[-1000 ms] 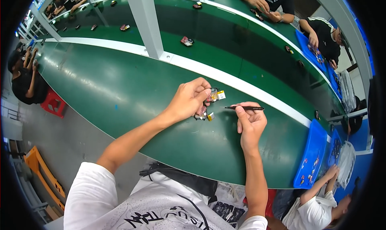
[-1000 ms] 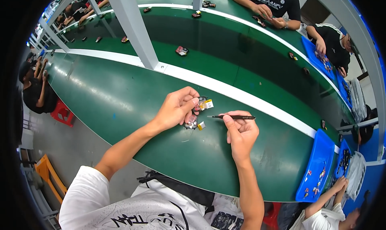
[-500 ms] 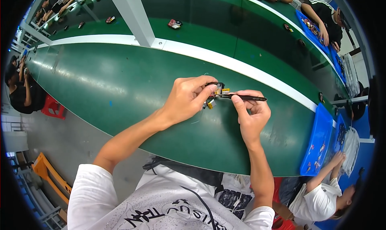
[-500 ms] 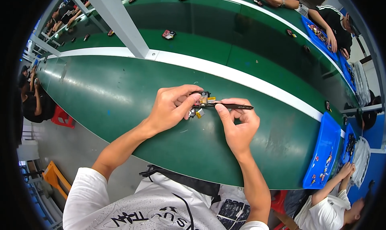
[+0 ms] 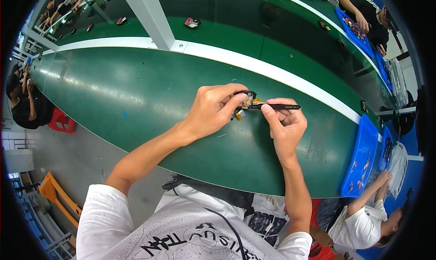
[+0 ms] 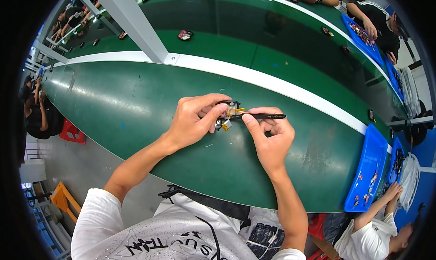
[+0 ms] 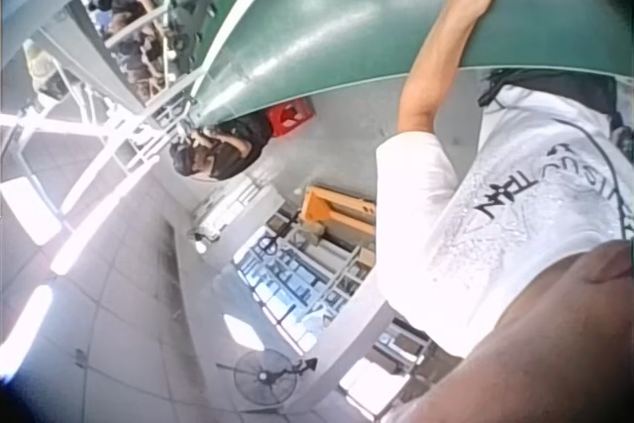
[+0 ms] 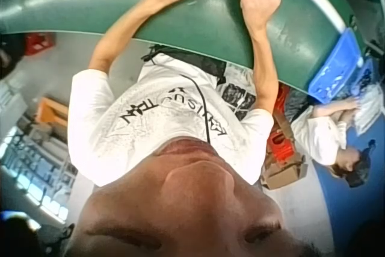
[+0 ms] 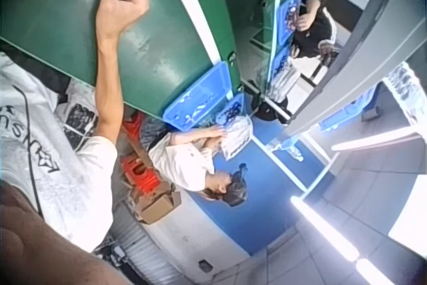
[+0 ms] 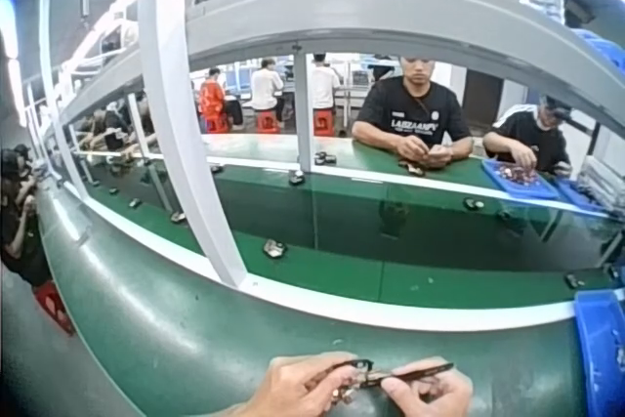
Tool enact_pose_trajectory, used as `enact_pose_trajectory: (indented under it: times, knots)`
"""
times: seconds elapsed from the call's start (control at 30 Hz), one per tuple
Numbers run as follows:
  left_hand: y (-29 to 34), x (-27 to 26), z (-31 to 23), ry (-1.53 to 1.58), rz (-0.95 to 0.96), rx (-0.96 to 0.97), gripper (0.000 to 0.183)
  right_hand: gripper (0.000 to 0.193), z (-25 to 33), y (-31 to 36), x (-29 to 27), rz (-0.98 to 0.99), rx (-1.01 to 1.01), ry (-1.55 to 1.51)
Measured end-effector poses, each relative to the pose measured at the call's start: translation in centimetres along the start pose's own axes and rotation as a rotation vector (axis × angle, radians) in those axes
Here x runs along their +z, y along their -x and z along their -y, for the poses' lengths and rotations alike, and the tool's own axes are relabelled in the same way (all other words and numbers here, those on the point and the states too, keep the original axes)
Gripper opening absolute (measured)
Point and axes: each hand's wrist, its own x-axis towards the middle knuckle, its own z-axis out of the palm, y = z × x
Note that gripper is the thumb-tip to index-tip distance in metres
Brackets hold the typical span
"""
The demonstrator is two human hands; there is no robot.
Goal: Assembling small electronic modules using tweezers at a production line workstation.
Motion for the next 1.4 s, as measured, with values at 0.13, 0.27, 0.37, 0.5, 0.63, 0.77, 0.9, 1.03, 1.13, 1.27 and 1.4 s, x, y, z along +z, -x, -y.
enact_pose_trajectory:
  times: [0.13,0.27,0.37,0.5,0.63,0.77,0.9,1.03,1.13,1.27,1.4]
  knots:
    - [0.0,0.0,0.1,-0.007,-0.019,-0.017,0.020,0.015,0.2,-0.2,-0.2,-0.060,-0.034,0.004]
    - [-0.1,0.0,0.2,0.010,-0.043,-0.035,0.020,0.016,0.5,-0.1,-0.3,-0.031,-0.015,-0.049]
    - [0.0,0.0,0.3,0.010,-0.046,-0.037,0.020,0.016,0.3,0.1,0.2,-0.011,-0.034,0.031]
    - [0.0,-0.1,0.4,-0.027,-0.037,-0.014,0.020,0.016,0.1,0.2,0.1,-0.013,-0.060,0.077]
    - [-0.1,-0.1,0.3,-0.025,-0.021,-0.018,0.019,0.016,0.0,0.1,0.2,-0.026,-0.060,0.082]
    - [-0.1,-0.1,0.3,-0.034,-0.031,-0.011,0.020,0.016,0.1,0.1,0.3,-0.039,-0.063,0.078]
    - [0.0,-0.2,0.3,-0.042,-0.037,-0.025,0.020,0.016,-0.1,0.1,0.3,-0.032,-0.061,0.092]
    - [0.0,-0.2,-0.3,-0.048,0.003,-0.052,0.020,0.017,-0.5,0.2,0.4,-0.025,-0.130,0.110]
    - [0.0,-0.3,-0.1,-0.019,0.021,-0.049,0.021,0.017,-0.3,0.2,0.5,-0.028,-0.063,0.042]
    - [0.1,-0.5,0.0,-0.026,0.029,-0.011,0.021,0.015,0.9,-0.2,0.1,0.017,0.183,-0.135]
    - [0.1,-0.2,0.0,-0.031,0.010,0.040,0.021,0.014,0.7,-0.4,-0.3,0.026,0.217,-0.152]
